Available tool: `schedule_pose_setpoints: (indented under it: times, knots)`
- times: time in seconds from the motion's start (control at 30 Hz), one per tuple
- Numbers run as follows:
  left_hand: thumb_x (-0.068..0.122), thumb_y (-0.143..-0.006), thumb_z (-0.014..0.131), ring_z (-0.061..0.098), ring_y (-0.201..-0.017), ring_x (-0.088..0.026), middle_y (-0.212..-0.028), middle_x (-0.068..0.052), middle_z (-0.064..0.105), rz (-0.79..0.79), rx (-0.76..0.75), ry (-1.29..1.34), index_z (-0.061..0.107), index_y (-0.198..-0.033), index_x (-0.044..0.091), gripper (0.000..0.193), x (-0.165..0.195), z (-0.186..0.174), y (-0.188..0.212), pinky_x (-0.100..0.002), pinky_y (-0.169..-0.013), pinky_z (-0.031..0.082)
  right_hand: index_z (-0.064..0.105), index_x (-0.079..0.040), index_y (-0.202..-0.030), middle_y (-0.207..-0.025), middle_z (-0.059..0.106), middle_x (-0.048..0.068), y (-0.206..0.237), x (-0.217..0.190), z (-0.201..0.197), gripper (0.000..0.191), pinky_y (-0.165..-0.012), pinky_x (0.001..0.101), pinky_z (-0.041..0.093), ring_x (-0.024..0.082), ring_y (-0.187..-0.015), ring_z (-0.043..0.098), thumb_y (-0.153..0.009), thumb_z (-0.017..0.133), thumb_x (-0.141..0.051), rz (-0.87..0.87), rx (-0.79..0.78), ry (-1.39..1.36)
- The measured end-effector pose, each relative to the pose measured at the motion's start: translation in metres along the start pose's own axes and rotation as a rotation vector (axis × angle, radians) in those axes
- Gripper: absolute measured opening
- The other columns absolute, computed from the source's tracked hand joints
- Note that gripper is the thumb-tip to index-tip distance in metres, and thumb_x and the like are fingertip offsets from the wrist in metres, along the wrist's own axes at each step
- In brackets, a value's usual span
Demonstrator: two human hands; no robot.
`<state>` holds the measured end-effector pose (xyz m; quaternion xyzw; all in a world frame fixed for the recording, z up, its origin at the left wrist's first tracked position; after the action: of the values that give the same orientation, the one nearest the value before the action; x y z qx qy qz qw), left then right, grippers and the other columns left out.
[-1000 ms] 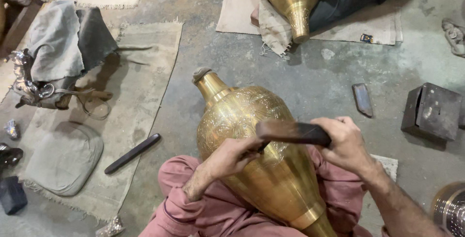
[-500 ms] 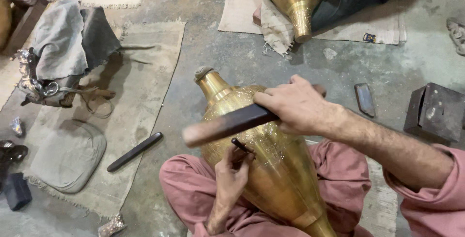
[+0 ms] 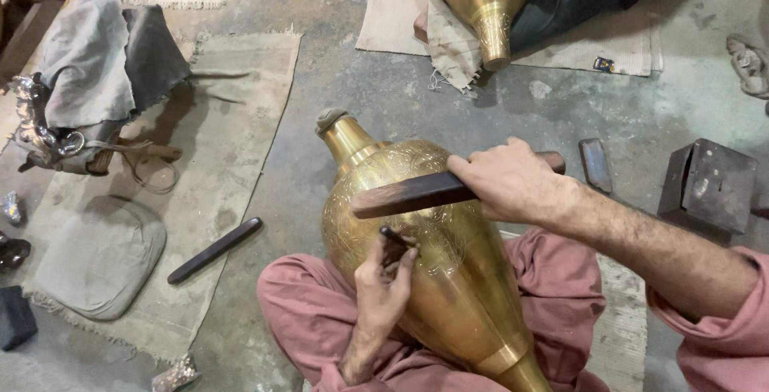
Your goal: The person sits on the floor holding a large engraved brass vessel on their lap. They hold a small chisel against the vessel's surface with one hand and strike it with a wooden mallet held in the other hand, repeatedly repositioning the chisel to chase the decorative pattern across the brass surface.
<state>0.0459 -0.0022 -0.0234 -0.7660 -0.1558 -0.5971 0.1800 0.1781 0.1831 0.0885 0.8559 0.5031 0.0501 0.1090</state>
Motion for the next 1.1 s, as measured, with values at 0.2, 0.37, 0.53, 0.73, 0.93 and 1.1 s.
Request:
schedule_pose_setpoints:
  times: [0.2, 0.37, 0.53, 0.73, 0.93, 1.1]
  knots:
    - [0.003, -0.092, 0.073, 0.080, -0.090, -0.016, -0.101, -0.015, 0.081, 0.007, -0.043, 0.001, 0.058, -0.131, -0.004, 0.042, 0.003, 0.001, -0.011, -0.027, -0.077, 0.068, 0.054, -0.011, -0.112, -0.088, 0.069, 0.012, -0.006, 0.020, 0.033, 0.036, -0.069, 0.0505, 0.058, 0.036, -0.085, 0.071, -0.081, 0.072, -0.018, 0.049, 0.062, -0.090]
    - [0.001, -0.093, 0.072, 0.081, -0.091, -0.019, -0.104, -0.014, 0.081, 0.095, -0.049, -0.044, 0.060, -0.128, -0.002, 0.038, 0.008, -0.003, -0.010, -0.029, -0.074, 0.068, 0.055, -0.010, -0.110, -0.087, 0.071, 0.010, -0.010, 0.004, 0.010, 0.038, -0.069, 0.0460, 0.058, 0.032, -0.082, 0.074, -0.077, 0.073, -0.015, -0.076, 0.243, -0.584]
    - [0.002, -0.090, 0.073, 0.081, -0.090, -0.020, -0.103, -0.013, 0.080, 0.112, -0.071, -0.069, 0.060, -0.131, -0.001, 0.043, 0.005, -0.003, -0.012, -0.031, -0.078, 0.065, 0.057, -0.014, -0.106, -0.086, 0.071, 0.006, -0.010, -0.010, -0.014, 0.035, -0.076, 0.0494, 0.052, 0.029, -0.084, 0.073, -0.077, 0.075, -0.015, -0.243, 0.208, -0.239]
    - [0.007, -0.092, 0.076, 0.080, -0.094, -0.021, -0.108, -0.012, 0.080, 0.006, -0.250, -0.167, 0.065, -0.126, 0.002, 0.036, -0.012, -0.005, -0.019, -0.033, -0.076, 0.066, 0.064, -0.017, -0.112, -0.081, 0.072, 0.003, -0.008, -0.005, -0.006, 0.040, -0.069, 0.0459, 0.053, 0.023, -0.074, 0.073, -0.075, 0.074, -0.009, -0.171, 0.257, -0.275]
    - [0.004, -0.095, 0.074, 0.081, -0.095, -0.024, -0.111, -0.014, 0.080, 0.252, -0.468, -0.157, 0.062, -0.132, 0.005, 0.039, 0.004, -0.001, -0.038, -0.034, -0.082, 0.067, 0.067, -0.016, -0.107, -0.085, 0.076, 0.001, 0.026, 0.017, 0.031, 0.037, -0.073, 0.0399, 0.057, 0.021, -0.075, 0.074, -0.072, 0.074, -0.007, -0.063, 0.404, -0.504]
    - [0.000, -0.092, 0.068, 0.079, -0.102, -0.026, -0.112, -0.015, 0.077, 0.228, -0.788, -0.138, 0.056, -0.140, 0.004, 0.050, 0.028, 0.006, -0.055, -0.037, -0.088, 0.062, 0.067, -0.011, -0.118, -0.092, 0.075, 0.008, 0.065, 0.025, 0.085, 0.046, -0.076, 0.0417, 0.057, 0.026, -0.083, 0.071, -0.072, 0.075, -0.010, 0.095, 0.630, -0.585]
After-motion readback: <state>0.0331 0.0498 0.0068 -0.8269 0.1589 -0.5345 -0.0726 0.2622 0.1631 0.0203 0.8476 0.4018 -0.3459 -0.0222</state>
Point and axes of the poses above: each hand's wrist, its own y-axis away from the middle knuckle, its own z-axis out of the palm, x = y × z, the point moved 5 cm from there along -y, towards the middle knuckle
